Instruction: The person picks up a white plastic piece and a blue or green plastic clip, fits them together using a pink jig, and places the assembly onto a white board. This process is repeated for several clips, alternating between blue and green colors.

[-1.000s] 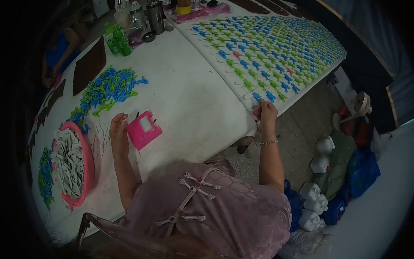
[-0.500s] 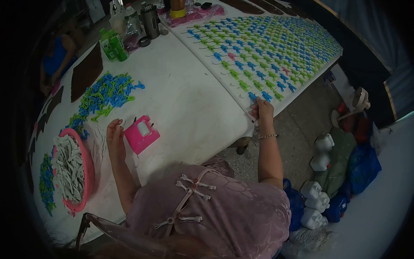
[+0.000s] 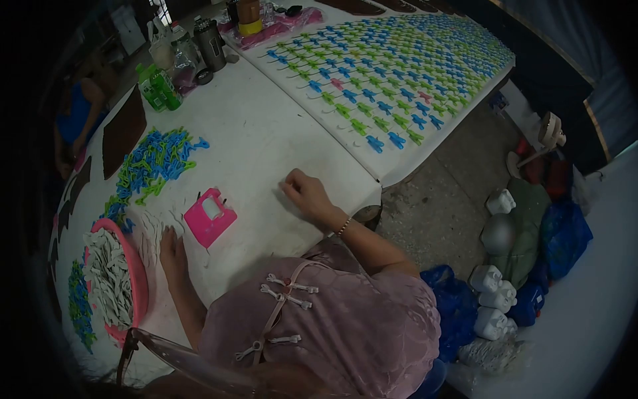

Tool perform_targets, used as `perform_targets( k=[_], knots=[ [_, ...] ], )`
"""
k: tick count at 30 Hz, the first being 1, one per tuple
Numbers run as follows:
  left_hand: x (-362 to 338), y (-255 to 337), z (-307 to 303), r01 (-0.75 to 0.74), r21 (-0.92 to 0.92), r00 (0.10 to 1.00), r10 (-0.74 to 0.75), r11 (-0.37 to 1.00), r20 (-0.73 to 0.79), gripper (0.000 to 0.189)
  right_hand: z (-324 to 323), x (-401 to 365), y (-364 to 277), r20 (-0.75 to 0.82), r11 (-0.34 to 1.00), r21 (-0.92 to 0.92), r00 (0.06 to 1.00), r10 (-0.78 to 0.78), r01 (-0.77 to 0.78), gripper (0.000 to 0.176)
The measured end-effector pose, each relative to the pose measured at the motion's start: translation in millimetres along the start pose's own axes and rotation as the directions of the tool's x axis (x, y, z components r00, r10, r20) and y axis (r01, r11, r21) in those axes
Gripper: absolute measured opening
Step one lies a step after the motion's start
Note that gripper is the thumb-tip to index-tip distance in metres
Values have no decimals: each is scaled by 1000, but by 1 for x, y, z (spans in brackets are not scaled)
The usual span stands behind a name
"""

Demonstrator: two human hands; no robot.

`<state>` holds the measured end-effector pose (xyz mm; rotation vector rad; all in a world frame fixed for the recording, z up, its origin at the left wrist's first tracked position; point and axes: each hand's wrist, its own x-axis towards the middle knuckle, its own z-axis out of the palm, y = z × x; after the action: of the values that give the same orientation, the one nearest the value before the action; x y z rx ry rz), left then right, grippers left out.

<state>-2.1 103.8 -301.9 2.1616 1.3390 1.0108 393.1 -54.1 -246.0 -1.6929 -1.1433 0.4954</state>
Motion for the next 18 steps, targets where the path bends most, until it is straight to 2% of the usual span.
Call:
perform_targets(
  k=[2, 3, 5, 6, 8, 9, 11, 12, 14, 18],
  knots=[
    [4, 17, 4, 122, -99, 990, -127, 988, -53, 44, 23, 3, -8, 168, 996, 45, 983, -79, 72, 23],
    [7, 21, 3, 130, -91, 988, -137, 987, -67, 44, 28, 3, -12, 182, 995, 53, 979, -89, 80, 23],
    [16, 28, 0, 55, 312, 995, -27, 948, -93, 41, 41, 5, -20, 267, 994, -4, 958, -106, 111, 21],
    [21, 39, 1, 72, 322, 993, -38, 944, -112, 41, 45, 6, -22, 285, 992, 6, 951, -121, 124, 21],
    [28, 63, 4, 57, 444, 977, 41, 894, -209, 36, 46, 6, -20, 288, 987, -85, 952, -108, 138, 20],
    [29, 59, 3, 75, 450, 974, 32, 890, -226, 36, 46, 6, -20, 304, 985, -78, 945, -122, 152, 20],
    [28, 49, 7, -35, 453, 969, 140, 891, -202, 29, 43, 6, -18, 266, 988, -29, 954, -136, 149, 19],
    [29, 48, 7, -14, 459, 968, 128, 889, -218, 29, 43, 7, -17, 284, 987, -24, 947, -148, 162, 19],
    [27, 46, 8, -67, 408, 969, 157, 911, -191, 25, 44, 6, -16, 276, 991, -22, 954, -120, 131, 19],
    [23, 37, 9, 17, 419, 970, 87, 908, -227, 28, 43, 9, -17, 331, 992, -37, 938, -102, 120, 19]
  ],
)
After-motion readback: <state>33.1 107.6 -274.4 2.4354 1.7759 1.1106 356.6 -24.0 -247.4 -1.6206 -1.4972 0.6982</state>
